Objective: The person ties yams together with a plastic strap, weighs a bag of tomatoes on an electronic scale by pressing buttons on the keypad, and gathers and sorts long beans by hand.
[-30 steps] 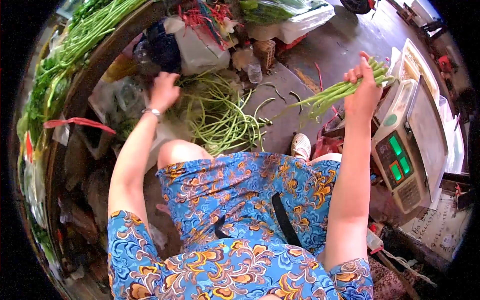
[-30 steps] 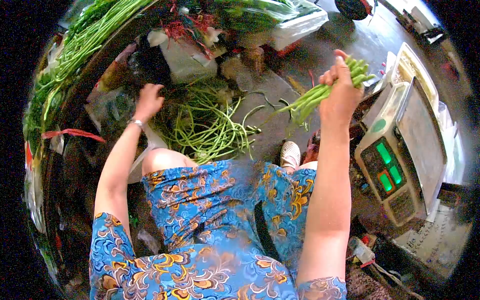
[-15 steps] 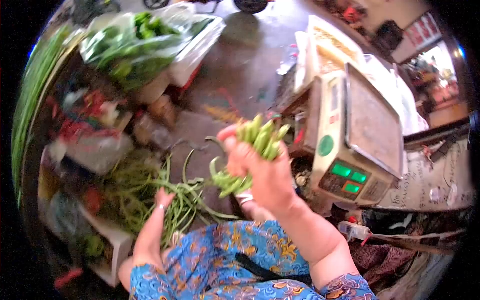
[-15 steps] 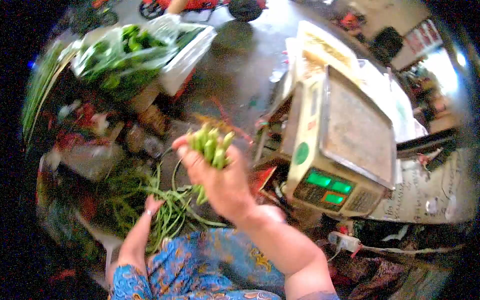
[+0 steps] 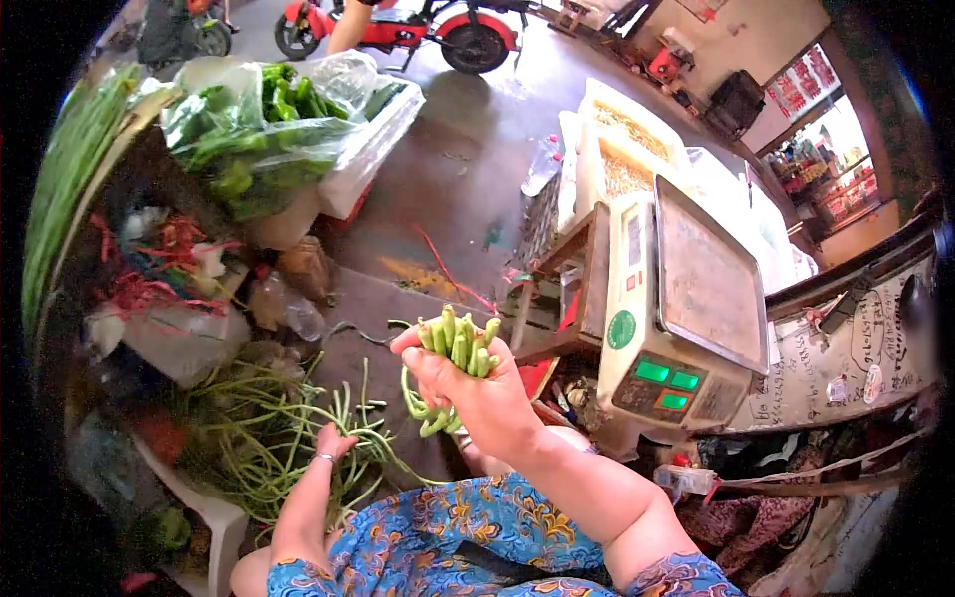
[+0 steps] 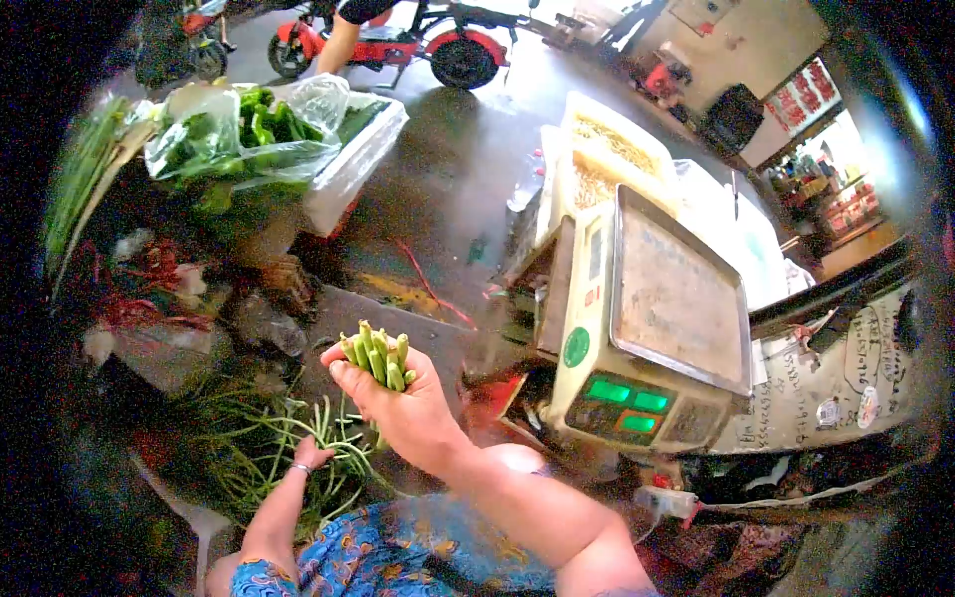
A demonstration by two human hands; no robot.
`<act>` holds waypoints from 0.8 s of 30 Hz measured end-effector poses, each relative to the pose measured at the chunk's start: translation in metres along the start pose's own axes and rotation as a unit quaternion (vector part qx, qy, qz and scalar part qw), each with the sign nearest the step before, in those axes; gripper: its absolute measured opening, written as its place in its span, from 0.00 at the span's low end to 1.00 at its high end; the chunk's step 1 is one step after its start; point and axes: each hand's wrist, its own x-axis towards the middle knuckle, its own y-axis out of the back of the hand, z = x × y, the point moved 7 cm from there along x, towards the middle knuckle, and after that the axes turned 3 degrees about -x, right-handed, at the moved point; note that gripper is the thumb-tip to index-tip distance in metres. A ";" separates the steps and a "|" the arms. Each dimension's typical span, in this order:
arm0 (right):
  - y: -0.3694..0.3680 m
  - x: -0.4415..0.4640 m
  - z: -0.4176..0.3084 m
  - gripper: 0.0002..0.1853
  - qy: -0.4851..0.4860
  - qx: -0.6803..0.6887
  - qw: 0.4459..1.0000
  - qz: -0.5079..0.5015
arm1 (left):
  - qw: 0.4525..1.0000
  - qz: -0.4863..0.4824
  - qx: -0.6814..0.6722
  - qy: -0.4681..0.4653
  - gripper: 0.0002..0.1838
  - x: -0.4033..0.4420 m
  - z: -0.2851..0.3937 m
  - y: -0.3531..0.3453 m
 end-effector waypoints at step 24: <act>-0.034 -0.004 0.016 0.08 0.006 0.093 0.989 -0.110 | 0.856 0.246 -0.374 -0.259 0.14 -0.371 0.125 0.366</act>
